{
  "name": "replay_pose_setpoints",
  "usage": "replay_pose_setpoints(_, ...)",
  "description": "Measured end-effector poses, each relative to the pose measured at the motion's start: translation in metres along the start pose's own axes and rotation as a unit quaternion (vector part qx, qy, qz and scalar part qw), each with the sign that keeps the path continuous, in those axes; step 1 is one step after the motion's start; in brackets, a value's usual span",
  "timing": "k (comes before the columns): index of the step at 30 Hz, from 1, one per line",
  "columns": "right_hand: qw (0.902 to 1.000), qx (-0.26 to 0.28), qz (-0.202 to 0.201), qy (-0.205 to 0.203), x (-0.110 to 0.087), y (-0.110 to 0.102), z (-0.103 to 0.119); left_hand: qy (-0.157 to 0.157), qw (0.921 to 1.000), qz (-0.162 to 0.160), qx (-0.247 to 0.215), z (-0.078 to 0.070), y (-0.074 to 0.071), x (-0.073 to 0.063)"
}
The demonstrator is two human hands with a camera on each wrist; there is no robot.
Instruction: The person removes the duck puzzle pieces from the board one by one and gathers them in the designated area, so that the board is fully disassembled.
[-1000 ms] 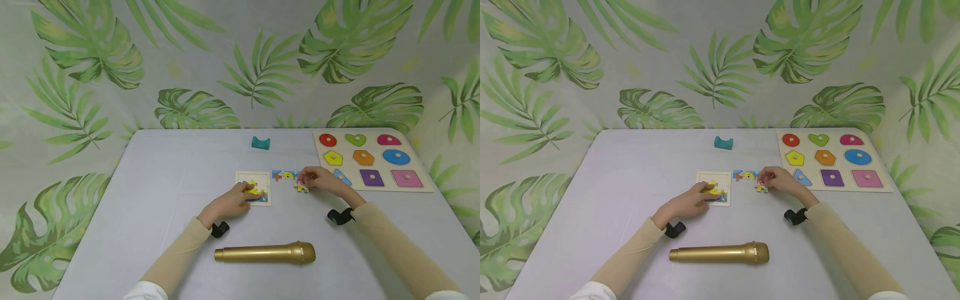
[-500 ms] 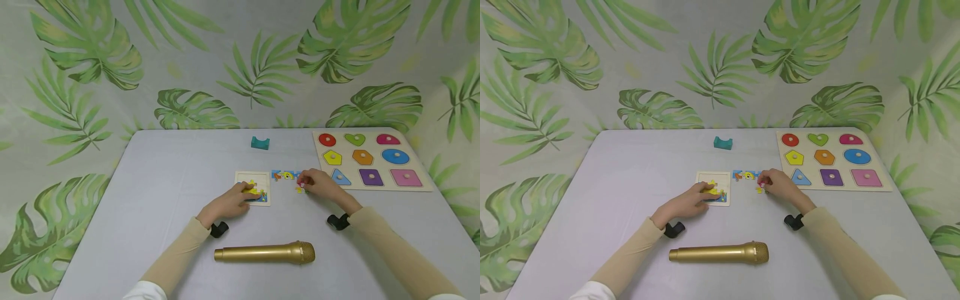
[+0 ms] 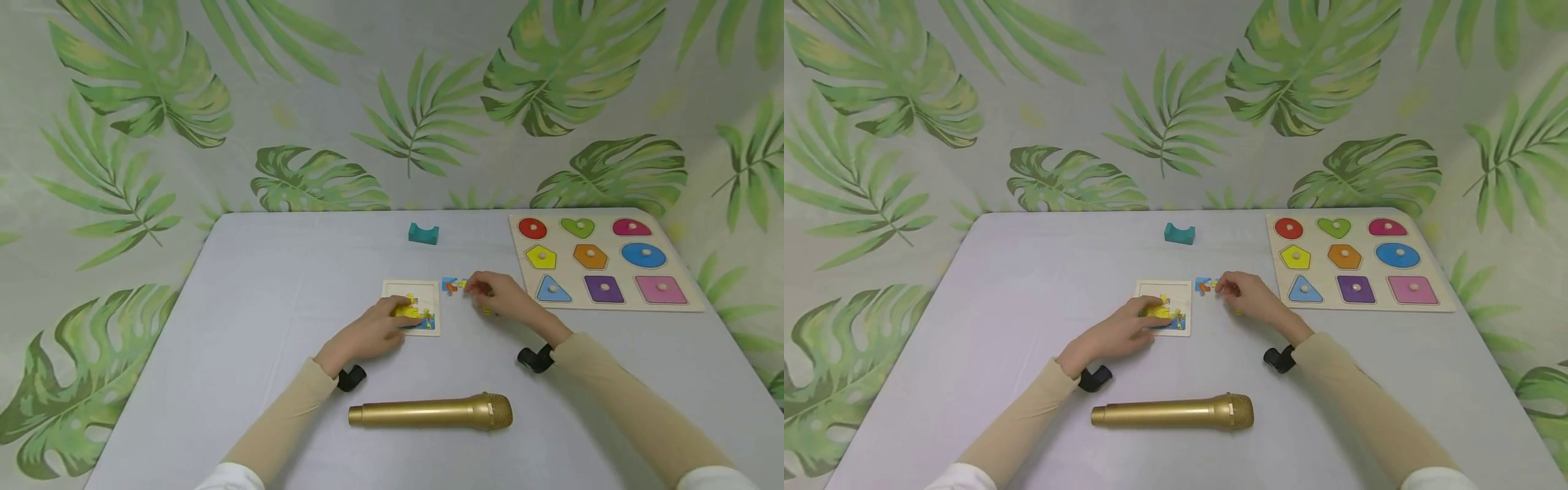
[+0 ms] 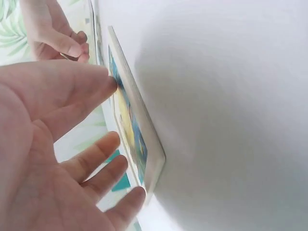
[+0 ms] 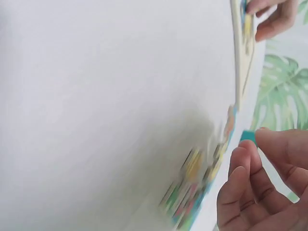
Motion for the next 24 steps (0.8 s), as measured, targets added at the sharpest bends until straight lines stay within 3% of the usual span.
replay_pose_setpoints(10, 0.9971, 0.021, 0.064, -0.037, 0.032, 0.036, 0.049, -0.045, 0.9989, 0.007, 0.014, 0.016, 0.002, -0.013)
replay_pose_setpoints(17, 0.9955, 0.023, 0.082, -0.043, 0.045, 0.061, 0.058, -0.04, 0.999, -0.002, 0.02, 0.018, 0.003, -0.014)
replay_pose_setpoints(24, 0.9954, 0.042, 0.082, -0.024, 0.05, 0.066, 0.062, -0.051, 0.998, 0.014, 0.034, 0.011, 0.0, -0.013)
Point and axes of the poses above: each hand's wrist, its own x-axis towards the middle knuckle, its own y-axis out of the palm, z = x × y, the point moved 7 cm from there along x, towards the middle knuckle
